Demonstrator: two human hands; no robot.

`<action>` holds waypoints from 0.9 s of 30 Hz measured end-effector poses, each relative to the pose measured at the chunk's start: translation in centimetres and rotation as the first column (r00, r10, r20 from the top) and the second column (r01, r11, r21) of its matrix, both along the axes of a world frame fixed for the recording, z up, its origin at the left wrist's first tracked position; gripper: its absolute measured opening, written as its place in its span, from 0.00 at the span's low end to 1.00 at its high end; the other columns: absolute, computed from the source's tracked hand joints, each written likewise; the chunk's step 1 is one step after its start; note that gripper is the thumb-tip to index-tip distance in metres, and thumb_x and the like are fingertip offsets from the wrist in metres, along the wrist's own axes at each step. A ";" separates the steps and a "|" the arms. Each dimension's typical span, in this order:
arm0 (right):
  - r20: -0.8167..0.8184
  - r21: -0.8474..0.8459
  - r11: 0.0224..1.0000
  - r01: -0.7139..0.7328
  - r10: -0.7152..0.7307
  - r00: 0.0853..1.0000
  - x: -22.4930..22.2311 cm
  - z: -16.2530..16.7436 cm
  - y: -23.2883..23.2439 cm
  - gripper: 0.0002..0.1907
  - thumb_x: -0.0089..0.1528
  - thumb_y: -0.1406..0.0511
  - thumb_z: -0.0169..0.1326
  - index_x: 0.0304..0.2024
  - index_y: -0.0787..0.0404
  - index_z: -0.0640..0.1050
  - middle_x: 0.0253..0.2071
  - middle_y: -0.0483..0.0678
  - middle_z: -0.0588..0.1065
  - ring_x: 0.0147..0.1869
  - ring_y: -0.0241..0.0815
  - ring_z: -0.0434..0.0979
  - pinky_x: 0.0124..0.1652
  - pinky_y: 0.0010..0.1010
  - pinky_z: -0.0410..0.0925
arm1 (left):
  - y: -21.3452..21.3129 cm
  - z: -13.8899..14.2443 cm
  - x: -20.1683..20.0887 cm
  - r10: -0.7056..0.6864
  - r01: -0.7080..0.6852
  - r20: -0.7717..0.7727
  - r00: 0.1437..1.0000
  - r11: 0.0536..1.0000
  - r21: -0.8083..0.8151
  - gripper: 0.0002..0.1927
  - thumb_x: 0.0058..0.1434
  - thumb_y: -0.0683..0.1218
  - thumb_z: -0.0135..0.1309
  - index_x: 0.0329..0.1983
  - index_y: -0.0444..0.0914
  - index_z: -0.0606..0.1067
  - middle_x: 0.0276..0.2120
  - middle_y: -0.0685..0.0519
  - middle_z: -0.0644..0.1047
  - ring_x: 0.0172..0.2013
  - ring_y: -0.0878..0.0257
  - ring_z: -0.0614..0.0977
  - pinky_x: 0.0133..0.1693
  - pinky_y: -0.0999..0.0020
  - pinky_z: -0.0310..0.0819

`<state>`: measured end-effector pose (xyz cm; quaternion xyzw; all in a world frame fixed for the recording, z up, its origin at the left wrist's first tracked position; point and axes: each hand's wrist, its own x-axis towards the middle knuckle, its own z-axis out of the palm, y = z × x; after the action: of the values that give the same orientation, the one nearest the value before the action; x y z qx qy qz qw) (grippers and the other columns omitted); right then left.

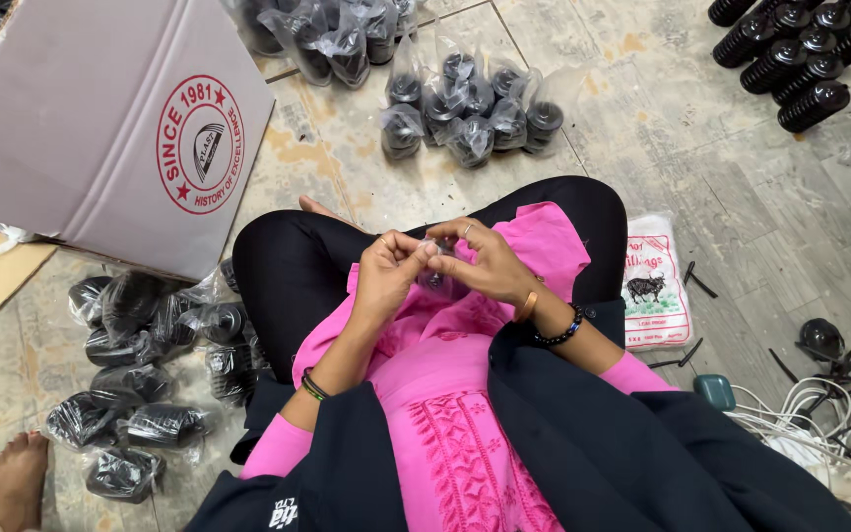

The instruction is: The person sits on the floor and bags dark cylindrical items in clear plastic bags, twisting and securing each bag closed. They place finished bags in a pile on the floor and pick up the next unwrapped item, repeating the process one item at a time.

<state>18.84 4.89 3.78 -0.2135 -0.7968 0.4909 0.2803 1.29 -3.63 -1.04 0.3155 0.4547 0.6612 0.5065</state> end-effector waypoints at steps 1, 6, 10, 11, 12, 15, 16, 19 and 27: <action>-0.018 -0.071 0.997 -0.028 0.027 0.999 0.0 0.1 0.0 0.20 0.64 0.64 0.62 0.55 0.67 0.78 0.46 0.49 0.79 0.50 0.35 0.77 0.48 0.26 0.69 | -0.1 0.0 0.0 -0.006 0.006 -0.005 1.000 1.000 0.001 0.07 0.65 0.40 0.60 0.37 0.33 0.73 0.30 0.51 0.82 0.29 0.71 0.80 0.34 0.79 0.75; 0.094 -0.114 0.993 -0.022 0.033 0.995 -0.1 -0.2 0.7 0.15 0.62 0.64 0.64 0.48 0.65 0.82 0.37 0.47 0.80 0.40 0.34 0.76 0.40 0.25 0.69 | -0.7 0.4 0.4 0.047 -0.049 -0.112 0.993 0.999 -0.007 0.07 0.65 0.41 0.62 0.37 0.32 0.75 0.31 0.53 0.80 0.30 0.73 0.79 0.33 0.80 0.75; 0.203 -0.011 0.998 0.058 -0.055 0.978 -0.3 -0.3 0.6 0.09 0.61 0.64 0.62 0.41 0.63 0.82 0.37 0.46 0.81 0.39 0.34 0.81 0.40 0.26 0.71 | -1.3 0.3 1.3 0.187 -0.164 -0.381 0.905 0.982 0.091 0.08 0.66 0.43 0.62 0.36 0.33 0.77 0.32 0.53 0.81 0.33 0.73 0.80 0.36 0.79 0.75; 0.256 0.021 0.995 0.094 -0.096 0.962 -0.5 -0.2 0.4 0.08 0.62 0.64 0.61 0.40 0.61 0.82 0.37 0.46 0.81 0.39 0.34 0.83 0.40 0.27 0.72 | -1.3 0.1 1.4 0.232 -0.186 -0.466 0.854 0.972 0.143 0.08 0.66 0.43 0.63 0.36 0.33 0.77 0.32 0.53 0.82 0.34 0.73 0.81 0.38 0.79 0.76; 0.261 0.115 0.987 0.110 -0.137 0.955 -0.5 0.0 0.1 0.07 0.61 0.64 0.62 0.38 0.61 0.82 0.37 0.47 0.81 0.41 0.38 0.81 0.43 0.30 0.69 | -1.2 -0.1 1.4 0.209 -0.192 -0.390 0.897 0.978 0.084 0.09 0.66 0.43 0.62 0.36 0.33 0.76 0.31 0.53 0.81 0.32 0.73 0.79 0.36 0.78 0.74; 0.196 0.343 0.930 0.135 -0.211 0.958 -0.7 0.6 -0.7 0.05 0.58 0.65 0.64 0.33 0.60 0.81 0.40 0.49 0.79 0.48 0.46 0.76 0.49 0.38 0.62 | -0.4 -0.9 0.9 0.124 -0.131 -0.118 0.985 0.990 -0.048 0.09 0.67 0.43 0.62 0.36 0.34 0.75 0.30 0.53 0.80 0.30 0.72 0.77 0.33 0.77 0.72; 0.130 0.387 0.912 0.134 -0.198 0.972 -0.6 0.9 -0.8 0.05 0.57 0.66 0.63 0.32 0.59 0.80 0.44 0.50 0.79 0.51 0.48 0.75 0.50 0.38 0.61 | 0.0 -1.2 0.5 0.076 -0.077 -0.011 0.997 0.995 -0.057 0.08 0.66 0.43 0.61 0.36 0.35 0.75 0.31 0.53 0.81 0.30 0.72 0.79 0.34 0.77 0.74; -0.049 0.474 0.878 0.063 -0.046 0.998 -0.6 1.4 -0.2 0.04 0.57 0.67 0.62 0.35 0.58 0.80 0.53 0.53 0.77 0.57 0.51 0.72 0.56 0.40 0.60 | 0.4 -1.7 -1.0 -0.068 0.090 0.205 0.976 0.990 -0.104 0.07 0.64 0.42 0.62 0.36 0.35 0.76 0.30 0.52 0.81 0.29 0.70 0.79 0.34 0.76 0.75; -0.142 0.275 0.961 -0.012 0.053 0.988 -0.6 0.5 -0.3 0.03 0.60 0.71 0.61 0.37 0.62 0.80 0.45 0.48 0.80 0.51 0.44 0.79 0.53 0.33 0.66 | 0.2 -0.6 -2.7 -0.216 0.266 0.230 0.949 0.940 -0.213 0.08 0.63 0.42 0.63 0.32 0.35 0.76 0.30 0.50 0.82 0.27 0.69 0.79 0.32 0.76 0.73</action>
<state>18.28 4.63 4.29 -0.1228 -0.8373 0.3953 0.3573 -1.46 -3.44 -1.65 0.2361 0.4353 0.5623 0.6623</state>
